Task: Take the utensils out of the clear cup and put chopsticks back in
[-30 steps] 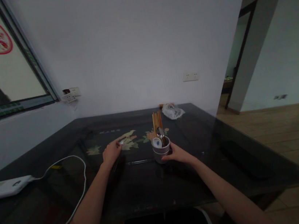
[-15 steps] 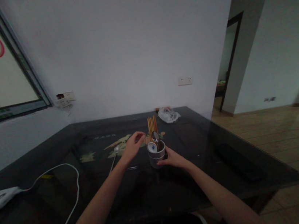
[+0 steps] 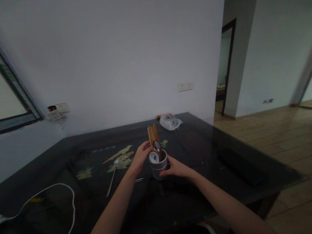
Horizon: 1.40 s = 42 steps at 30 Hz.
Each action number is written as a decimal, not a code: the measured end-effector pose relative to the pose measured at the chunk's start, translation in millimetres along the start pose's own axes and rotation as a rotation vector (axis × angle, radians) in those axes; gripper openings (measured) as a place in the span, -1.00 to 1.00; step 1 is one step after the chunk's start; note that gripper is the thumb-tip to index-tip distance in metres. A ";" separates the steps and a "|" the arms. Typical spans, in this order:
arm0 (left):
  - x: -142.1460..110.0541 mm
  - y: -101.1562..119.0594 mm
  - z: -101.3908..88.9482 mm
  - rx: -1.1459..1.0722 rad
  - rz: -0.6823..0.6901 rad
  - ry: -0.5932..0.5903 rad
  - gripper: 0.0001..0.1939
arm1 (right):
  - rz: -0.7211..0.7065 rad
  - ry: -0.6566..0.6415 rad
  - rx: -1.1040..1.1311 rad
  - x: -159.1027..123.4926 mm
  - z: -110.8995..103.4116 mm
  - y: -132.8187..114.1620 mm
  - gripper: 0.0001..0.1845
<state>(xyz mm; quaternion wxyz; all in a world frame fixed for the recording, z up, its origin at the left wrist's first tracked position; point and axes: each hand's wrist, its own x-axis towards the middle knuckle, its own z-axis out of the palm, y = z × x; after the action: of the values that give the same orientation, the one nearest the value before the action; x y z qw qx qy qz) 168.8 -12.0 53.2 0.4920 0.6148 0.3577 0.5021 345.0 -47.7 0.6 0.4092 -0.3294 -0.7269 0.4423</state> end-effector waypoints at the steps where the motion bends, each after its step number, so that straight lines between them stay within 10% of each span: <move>1: -0.1 -0.6 -0.5 0.017 -0.003 -0.004 -0.64 | 0.004 -0.005 0.020 0.0 0.3 -0.9 -0.01; 23: 8.1 2.9 -1.9 0.178 -0.083 -0.046 -0.71 | -0.002 -0.019 0.052 2.6 0.4 11.5 0.00; 42: 8.5 42.8 -9.7 0.158 0.234 0.173 -0.59 | 0.011 -0.030 0.077 1.8 0.7 10.4 -0.03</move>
<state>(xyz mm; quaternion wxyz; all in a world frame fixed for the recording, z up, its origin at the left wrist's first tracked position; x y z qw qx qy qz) 159.2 -12.8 96.9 0.3476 0.6434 0.3631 0.5773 344.8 -42.4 -8.5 0.4082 -0.3107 -0.7137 0.4769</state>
